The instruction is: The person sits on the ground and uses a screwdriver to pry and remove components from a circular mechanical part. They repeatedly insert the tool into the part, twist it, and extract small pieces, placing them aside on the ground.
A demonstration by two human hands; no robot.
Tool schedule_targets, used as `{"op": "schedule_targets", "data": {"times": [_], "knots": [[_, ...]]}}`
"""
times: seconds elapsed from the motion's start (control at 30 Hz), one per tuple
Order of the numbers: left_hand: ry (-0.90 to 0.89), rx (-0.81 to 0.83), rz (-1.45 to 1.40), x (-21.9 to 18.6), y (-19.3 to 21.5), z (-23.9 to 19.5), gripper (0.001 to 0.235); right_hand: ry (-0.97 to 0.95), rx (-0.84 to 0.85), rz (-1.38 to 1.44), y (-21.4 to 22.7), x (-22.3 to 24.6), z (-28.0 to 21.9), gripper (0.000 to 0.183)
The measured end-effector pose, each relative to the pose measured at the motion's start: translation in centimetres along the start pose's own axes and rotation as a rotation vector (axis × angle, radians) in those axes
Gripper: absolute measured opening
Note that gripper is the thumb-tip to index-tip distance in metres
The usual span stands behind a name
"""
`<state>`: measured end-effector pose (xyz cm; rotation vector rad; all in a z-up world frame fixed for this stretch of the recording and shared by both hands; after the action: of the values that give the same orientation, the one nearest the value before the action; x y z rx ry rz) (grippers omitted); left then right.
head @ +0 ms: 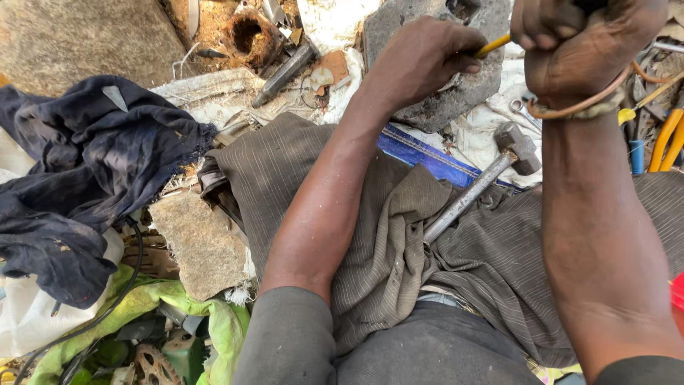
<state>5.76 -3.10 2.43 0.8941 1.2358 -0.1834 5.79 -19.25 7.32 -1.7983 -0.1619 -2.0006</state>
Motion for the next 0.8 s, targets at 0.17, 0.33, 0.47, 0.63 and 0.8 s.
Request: {"op": "schedule_targets", "data": {"times": [0.17,0.33,0.47,0.63,0.8], "knots": [[-0.01,0.005,0.029,0.3,-0.1,0.3,0.023,0.062,-0.073,0.153,0.4,-1.2,-0.1,0.056],[0.014,0.016,-0.002,0.4,-0.3,0.1,0.022,0.025,-0.054,0.092,0.6,-0.6,-0.3,0.048],[0.074,0.013,0.002,0.5,-0.1,0.4,0.019,0.006,-0.268,0.152,1.1,-0.7,-1.3,0.046],[0.087,0.075,-0.04,0.8,-0.7,0.3,0.018,-0.031,-0.108,0.052,-1.8,1.0,0.2,0.052],[0.06,0.027,-0.014,0.6,-0.1,0.2,0.017,-0.413,0.176,-1.075,-3.1,7.7,1.6,0.042]]}}
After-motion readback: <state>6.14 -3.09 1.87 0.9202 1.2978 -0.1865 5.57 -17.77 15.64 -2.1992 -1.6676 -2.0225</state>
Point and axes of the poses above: each hand's wrist, its own z-axis towards the middle knuckle, its own y-axis out of the back of the hand, x = y × z, the point moved 7 cm from there along z, towards the middle knuckle, and after that the axes turned 13 degrees about x, right-handed, at the moved point
